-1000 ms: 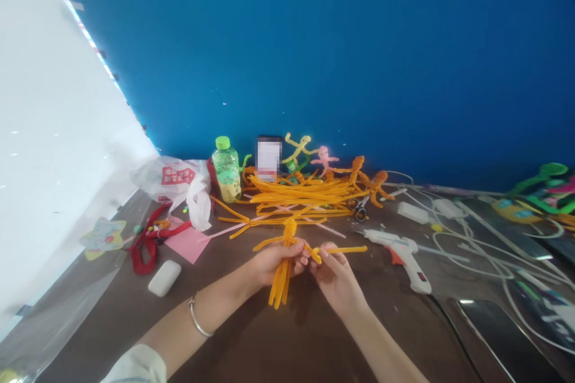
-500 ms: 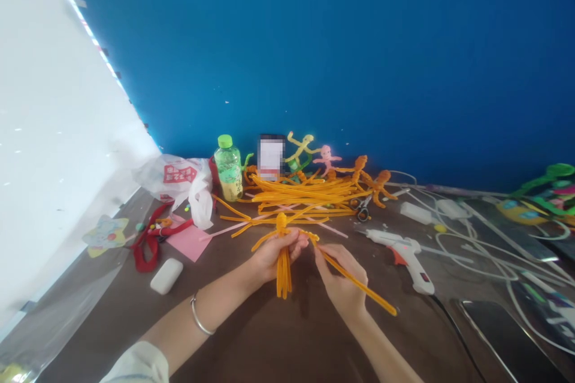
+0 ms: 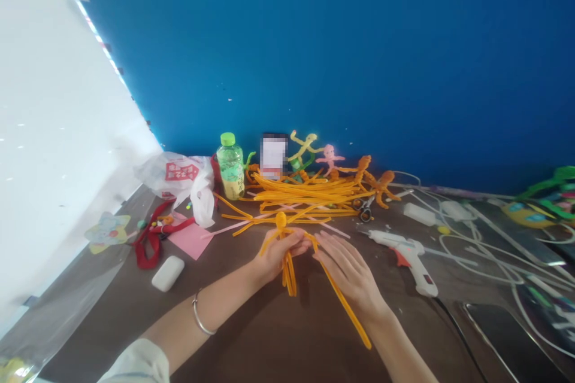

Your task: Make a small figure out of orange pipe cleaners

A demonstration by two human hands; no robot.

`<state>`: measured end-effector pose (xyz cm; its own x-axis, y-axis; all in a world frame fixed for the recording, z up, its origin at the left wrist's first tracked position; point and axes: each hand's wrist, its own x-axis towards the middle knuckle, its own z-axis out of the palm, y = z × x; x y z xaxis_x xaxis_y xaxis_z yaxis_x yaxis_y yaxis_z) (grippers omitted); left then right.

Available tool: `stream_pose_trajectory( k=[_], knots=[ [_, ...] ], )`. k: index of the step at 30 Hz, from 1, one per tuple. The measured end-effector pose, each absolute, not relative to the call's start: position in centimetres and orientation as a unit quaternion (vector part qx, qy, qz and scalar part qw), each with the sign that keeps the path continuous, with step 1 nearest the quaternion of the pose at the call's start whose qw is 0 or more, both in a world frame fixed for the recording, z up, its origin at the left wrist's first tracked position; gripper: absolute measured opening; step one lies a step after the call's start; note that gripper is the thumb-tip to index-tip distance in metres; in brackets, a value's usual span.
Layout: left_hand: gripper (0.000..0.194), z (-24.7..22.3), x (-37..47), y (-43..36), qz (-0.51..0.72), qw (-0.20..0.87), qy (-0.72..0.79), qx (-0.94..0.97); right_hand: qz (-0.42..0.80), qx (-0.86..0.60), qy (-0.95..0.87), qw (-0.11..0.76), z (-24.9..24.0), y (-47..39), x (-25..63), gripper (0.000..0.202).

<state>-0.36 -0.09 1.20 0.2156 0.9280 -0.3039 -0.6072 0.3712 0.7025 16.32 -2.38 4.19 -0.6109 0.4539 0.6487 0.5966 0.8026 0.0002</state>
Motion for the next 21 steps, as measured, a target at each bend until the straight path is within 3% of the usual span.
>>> stream_pose_trajectory(
  k=[6, 14, 21],
  knots=[
    [0.031, 1.7, -0.3, -0.4, 0.51, 0.683, 0.391, 0.349, -0.082, -0.293, -0.893, 0.333, 3.5, -2.2, 16.7, 0.022],
    [0.026, 1.1, -0.1, -0.1, 0.477, 0.661, 0.382, 0.436, 0.077, -0.436, -0.776, 0.45, 1.1, -1.8, 16.1, 0.008],
    [0.026, 1.7, -1.0, -0.1, 0.413, 0.704, 0.332, 0.473, 0.383, -0.511, -0.613, 0.466, 2.4, -2.0, 15.3, 0.016]
  ],
)
